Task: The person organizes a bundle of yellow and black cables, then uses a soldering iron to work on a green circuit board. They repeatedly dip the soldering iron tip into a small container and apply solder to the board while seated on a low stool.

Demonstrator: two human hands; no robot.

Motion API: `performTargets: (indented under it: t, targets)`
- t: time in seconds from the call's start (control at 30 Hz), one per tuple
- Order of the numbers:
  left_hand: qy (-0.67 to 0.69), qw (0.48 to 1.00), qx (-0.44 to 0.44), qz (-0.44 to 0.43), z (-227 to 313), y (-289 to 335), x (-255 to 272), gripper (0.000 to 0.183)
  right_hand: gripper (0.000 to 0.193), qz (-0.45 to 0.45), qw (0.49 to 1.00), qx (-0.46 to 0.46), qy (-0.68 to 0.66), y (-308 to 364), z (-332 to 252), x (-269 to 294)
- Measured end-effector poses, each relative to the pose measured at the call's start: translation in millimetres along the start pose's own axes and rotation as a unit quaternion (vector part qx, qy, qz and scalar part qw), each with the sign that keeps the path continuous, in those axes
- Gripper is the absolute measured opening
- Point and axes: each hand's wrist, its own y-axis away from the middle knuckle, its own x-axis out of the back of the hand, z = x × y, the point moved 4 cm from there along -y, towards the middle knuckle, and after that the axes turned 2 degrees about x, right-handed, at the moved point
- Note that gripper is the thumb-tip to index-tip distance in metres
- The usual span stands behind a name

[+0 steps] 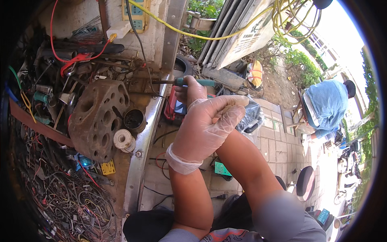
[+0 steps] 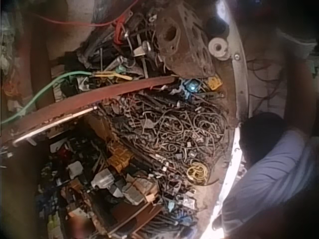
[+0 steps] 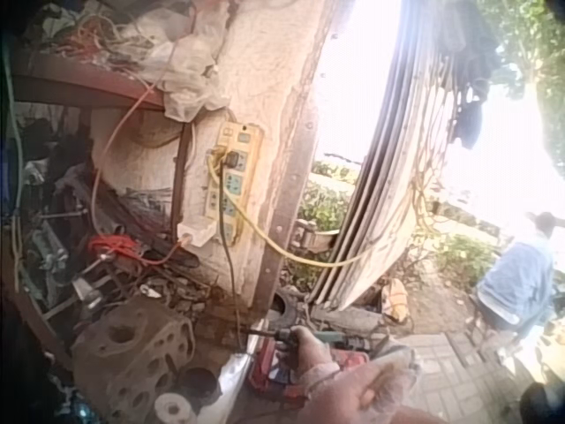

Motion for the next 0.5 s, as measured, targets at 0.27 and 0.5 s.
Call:
performTargets:
  t: [0.27, 0.5]
  targets:
    - [-0.013, 1.000, -0.009, 0.004, 2.2, -0.5, -0.1, 0.028, 0.031, -0.020, 0.998, 0.039, 0.034, 3.3, -6.4, -3.1]
    - [-0.013, 1.000, -0.017, 0.000, 0.1, -0.7, -2.2, 0.028, 0.031, -0.015, 1.000, -0.005, -0.012, -3.1, 0.6, 1.5]
